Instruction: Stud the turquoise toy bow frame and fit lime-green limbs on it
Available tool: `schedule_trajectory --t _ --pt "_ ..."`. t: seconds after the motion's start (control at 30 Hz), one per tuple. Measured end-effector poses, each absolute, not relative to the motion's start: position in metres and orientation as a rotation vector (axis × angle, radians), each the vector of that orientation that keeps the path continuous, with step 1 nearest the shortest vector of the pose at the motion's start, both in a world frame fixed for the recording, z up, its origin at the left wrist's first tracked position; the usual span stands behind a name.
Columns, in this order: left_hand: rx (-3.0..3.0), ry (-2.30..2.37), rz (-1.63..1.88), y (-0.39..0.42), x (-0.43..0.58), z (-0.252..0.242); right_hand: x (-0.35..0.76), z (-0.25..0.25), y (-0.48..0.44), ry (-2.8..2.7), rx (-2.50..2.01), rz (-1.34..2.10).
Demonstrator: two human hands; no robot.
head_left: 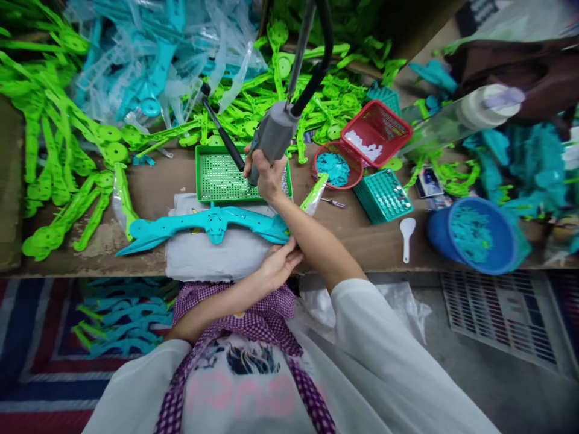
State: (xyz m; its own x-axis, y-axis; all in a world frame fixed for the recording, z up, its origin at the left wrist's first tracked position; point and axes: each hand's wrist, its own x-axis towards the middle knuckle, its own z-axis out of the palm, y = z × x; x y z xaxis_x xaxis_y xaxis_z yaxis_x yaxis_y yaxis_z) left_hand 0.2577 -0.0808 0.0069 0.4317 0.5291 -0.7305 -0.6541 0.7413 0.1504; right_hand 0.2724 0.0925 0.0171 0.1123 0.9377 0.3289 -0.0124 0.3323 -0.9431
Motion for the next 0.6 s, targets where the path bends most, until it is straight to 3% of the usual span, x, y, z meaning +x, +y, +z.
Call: schedule_trajectory --t 0.3,0.6 --pt "0.009 0.845 0.932 -0.092 0.267 -0.001 0.276 0.01 0.097 -1.285 -0.964 0.904" --pt "-0.065 0.892 0.827 -0.105 0.264 -0.001 0.314 0.074 0.024 -1.073 -0.778 0.881"
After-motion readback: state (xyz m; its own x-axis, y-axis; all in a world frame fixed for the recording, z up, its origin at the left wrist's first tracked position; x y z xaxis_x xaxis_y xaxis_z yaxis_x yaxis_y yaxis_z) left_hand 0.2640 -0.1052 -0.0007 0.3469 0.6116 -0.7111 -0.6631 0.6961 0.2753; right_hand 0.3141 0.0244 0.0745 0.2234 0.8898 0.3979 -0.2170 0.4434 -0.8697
